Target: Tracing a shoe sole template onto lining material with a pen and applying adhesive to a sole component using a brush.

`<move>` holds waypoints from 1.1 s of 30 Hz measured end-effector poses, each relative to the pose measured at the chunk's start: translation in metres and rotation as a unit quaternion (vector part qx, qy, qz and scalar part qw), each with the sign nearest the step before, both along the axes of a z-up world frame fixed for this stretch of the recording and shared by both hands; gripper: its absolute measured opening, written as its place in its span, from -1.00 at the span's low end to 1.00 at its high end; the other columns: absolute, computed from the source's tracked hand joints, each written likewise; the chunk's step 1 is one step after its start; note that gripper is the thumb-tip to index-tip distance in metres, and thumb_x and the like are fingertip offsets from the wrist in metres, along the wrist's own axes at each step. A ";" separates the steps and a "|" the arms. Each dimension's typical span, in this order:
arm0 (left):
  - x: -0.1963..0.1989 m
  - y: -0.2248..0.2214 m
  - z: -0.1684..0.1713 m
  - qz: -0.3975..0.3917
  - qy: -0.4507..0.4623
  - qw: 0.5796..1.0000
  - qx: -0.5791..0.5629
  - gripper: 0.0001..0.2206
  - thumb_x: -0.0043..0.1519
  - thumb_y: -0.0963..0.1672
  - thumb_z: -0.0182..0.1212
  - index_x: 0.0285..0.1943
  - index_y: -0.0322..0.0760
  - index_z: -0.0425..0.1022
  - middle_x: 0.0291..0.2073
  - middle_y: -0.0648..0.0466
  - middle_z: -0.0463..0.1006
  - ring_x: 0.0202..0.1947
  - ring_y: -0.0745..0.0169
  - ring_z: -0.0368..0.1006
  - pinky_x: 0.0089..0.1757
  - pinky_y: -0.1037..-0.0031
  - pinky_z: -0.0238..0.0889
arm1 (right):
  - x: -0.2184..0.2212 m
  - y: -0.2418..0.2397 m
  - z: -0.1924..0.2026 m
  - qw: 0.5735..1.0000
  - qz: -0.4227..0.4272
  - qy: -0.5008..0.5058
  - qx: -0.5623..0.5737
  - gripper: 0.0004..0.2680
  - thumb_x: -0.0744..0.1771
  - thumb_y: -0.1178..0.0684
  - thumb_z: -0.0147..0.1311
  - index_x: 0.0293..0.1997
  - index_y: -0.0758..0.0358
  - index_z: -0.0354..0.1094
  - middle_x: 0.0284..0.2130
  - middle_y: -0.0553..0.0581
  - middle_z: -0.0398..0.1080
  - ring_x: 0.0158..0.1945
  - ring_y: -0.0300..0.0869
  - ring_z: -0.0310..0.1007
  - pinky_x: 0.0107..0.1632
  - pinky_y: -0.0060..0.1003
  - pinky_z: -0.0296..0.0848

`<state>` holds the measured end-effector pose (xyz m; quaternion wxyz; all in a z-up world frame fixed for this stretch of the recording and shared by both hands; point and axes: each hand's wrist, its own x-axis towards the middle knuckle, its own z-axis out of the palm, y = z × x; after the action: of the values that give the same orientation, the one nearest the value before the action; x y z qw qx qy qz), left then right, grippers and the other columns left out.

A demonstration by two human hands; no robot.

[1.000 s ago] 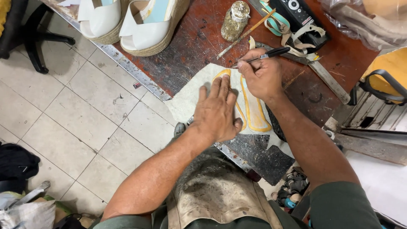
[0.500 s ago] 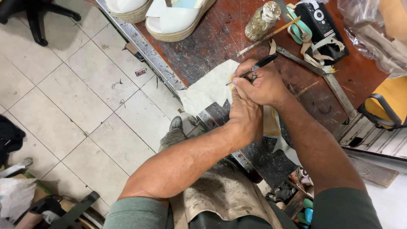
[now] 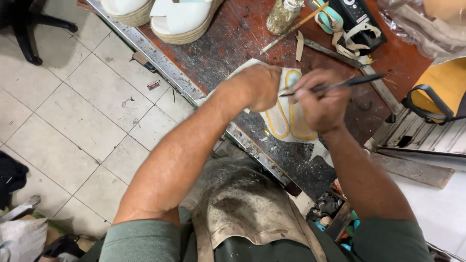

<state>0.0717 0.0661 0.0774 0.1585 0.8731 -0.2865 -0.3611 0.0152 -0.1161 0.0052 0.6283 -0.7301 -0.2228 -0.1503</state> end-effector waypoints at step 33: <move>-0.046 -0.009 -0.099 -0.050 -0.304 0.951 0.005 -0.24 0.27 0.26 0.07 0.41 -0.35 0.27 0.45 -0.35 0.19 0.46 -0.19 0.09 0.37 0.14 -0.18 | -0.060 -0.054 -0.020 0.983 0.089 -0.026 -0.160 -0.95 0.30 0.35 0.15 -0.31 0.42 0.36 -0.38 0.32 0.46 -0.31 -0.01 0.53 -0.14 -0.15 0.59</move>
<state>0.0254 0.0572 -0.0214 0.0413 0.9269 -0.3626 -0.0876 -0.0446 -0.1703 -0.0146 0.5085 -0.7944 -0.3237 -0.0751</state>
